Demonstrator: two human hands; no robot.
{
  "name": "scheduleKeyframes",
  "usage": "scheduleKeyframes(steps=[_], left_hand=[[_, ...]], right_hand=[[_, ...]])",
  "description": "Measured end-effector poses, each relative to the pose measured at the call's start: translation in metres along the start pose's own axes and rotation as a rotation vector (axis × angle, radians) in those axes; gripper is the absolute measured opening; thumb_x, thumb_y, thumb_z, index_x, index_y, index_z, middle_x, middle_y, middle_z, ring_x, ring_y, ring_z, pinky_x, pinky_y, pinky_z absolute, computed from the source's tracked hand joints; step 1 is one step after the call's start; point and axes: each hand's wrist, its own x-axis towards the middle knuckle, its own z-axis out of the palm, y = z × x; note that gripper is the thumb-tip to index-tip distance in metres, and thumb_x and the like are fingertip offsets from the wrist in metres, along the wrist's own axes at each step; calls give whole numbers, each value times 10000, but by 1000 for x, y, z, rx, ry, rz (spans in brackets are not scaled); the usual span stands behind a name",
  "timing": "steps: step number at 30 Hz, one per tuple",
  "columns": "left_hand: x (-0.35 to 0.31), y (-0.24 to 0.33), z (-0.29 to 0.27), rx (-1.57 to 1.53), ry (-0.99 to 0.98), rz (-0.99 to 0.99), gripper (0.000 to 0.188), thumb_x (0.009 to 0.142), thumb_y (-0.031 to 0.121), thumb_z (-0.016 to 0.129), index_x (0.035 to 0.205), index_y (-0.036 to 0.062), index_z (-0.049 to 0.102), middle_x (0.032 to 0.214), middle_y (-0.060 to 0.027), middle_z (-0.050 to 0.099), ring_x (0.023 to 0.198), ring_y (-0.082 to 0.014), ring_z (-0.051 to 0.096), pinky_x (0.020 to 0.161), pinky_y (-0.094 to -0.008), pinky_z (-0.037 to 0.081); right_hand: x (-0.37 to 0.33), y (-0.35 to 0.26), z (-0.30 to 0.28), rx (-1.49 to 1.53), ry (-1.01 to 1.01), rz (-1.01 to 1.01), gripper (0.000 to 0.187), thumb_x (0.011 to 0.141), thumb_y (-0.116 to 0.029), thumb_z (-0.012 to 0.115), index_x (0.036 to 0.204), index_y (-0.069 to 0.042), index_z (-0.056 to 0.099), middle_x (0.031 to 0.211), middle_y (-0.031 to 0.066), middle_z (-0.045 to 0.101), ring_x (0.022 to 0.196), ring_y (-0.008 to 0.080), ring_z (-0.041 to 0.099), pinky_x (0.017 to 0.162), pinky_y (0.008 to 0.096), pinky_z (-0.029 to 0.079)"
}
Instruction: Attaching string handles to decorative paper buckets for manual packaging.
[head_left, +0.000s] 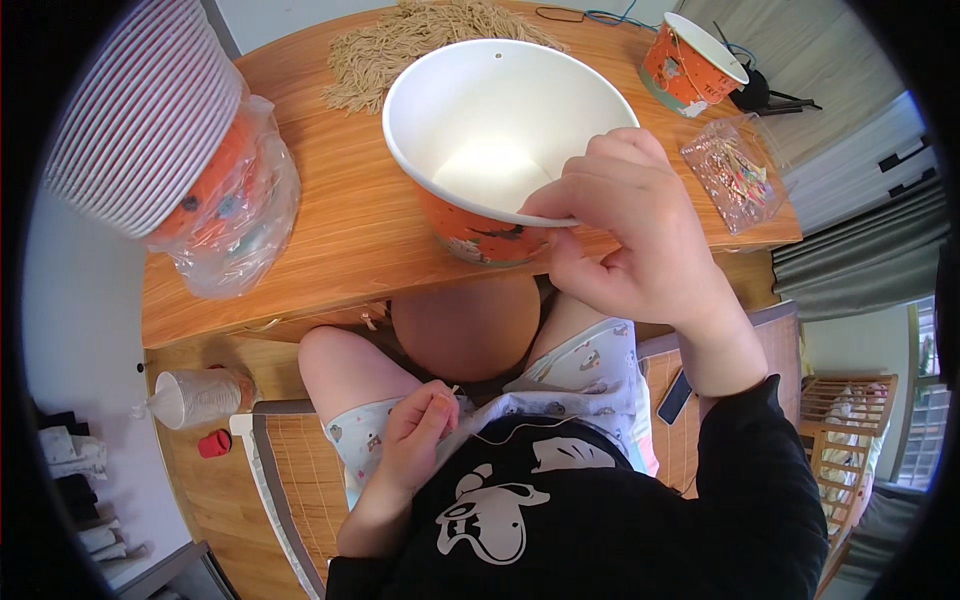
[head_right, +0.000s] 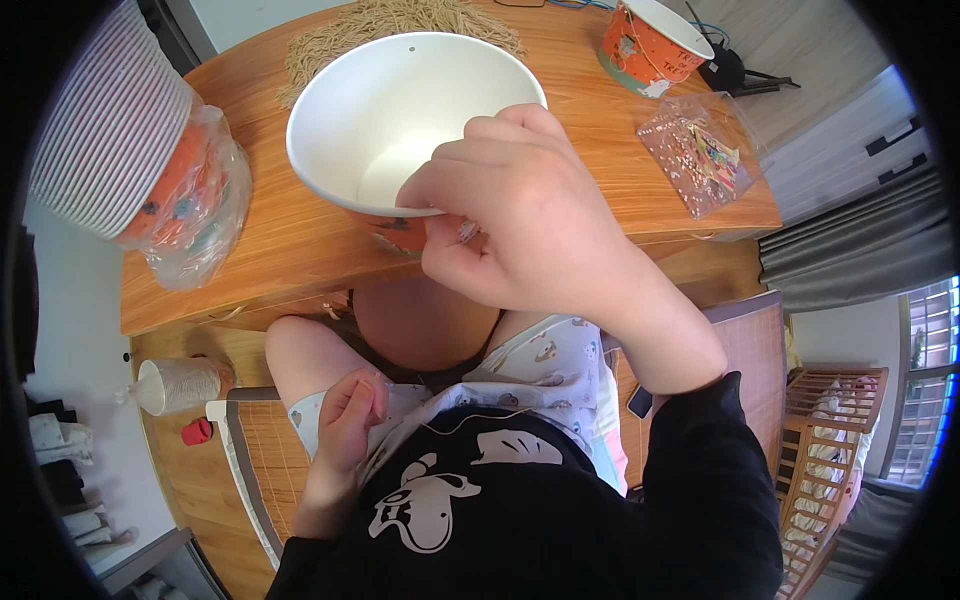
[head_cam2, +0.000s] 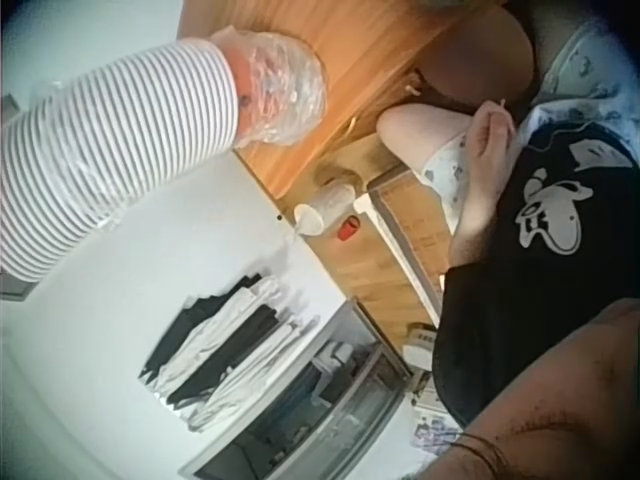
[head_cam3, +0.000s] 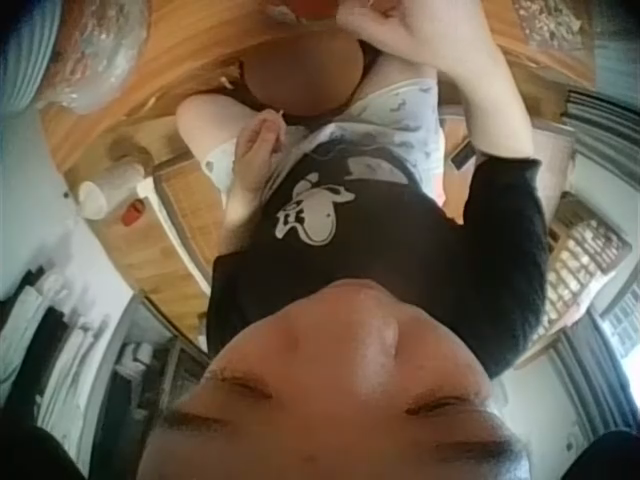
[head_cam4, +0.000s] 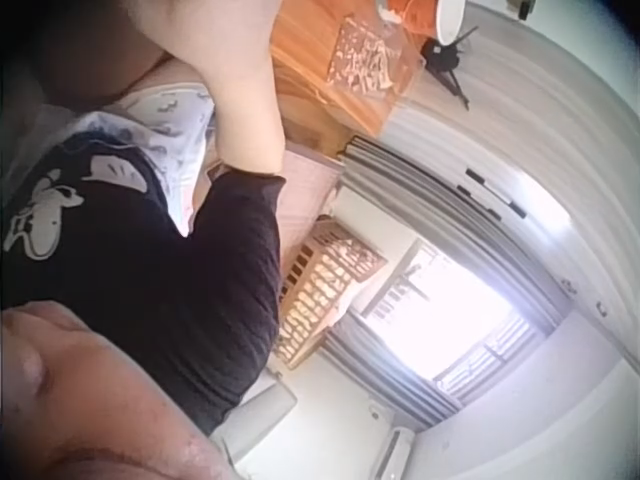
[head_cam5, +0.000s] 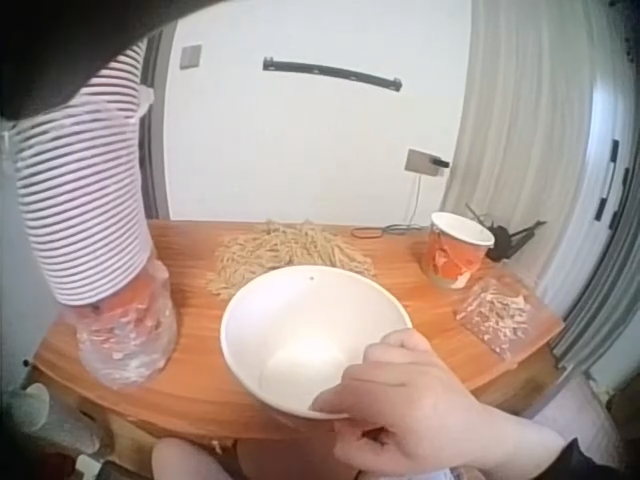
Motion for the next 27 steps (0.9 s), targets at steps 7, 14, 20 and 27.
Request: scheduleKeyframes(steps=[7,14,20,27], left_hand=[[0,-9,2,-11,-17,-22,275,1051,196,472,815,67,529,740,42,439,656,-45,363,586,-210,277],[1,-8,7,15,12,-65,275,1044,189,484,801,70,532,735,41,450,647,-42,372,580,-210,276],[6,-9,14,26,-6,-86,267,1042,176,480,802,73,535,734,44,448,654,-46,376,590,-210,282],[9,-5,23,43,-30,-118,261,1042,153,471,802,69,529,743,42,444,676,-50,377,611,-210,294]], right_hand=[[-3,0,-12,4,-53,-23,156,690,-40,667,838,-89,677,707,32,599,734,241,577,795,375,443],[-7,-3,-17,20,26,15,91,776,-132,738,832,-88,681,719,55,609,770,259,593,762,391,453],[-4,-3,-23,99,-42,87,93,801,-160,739,820,-95,676,734,50,625,790,269,600,782,399,442],[-3,-5,-26,78,-145,104,126,835,-175,711,845,-86,622,753,56,611,819,272,602,841,387,404]])
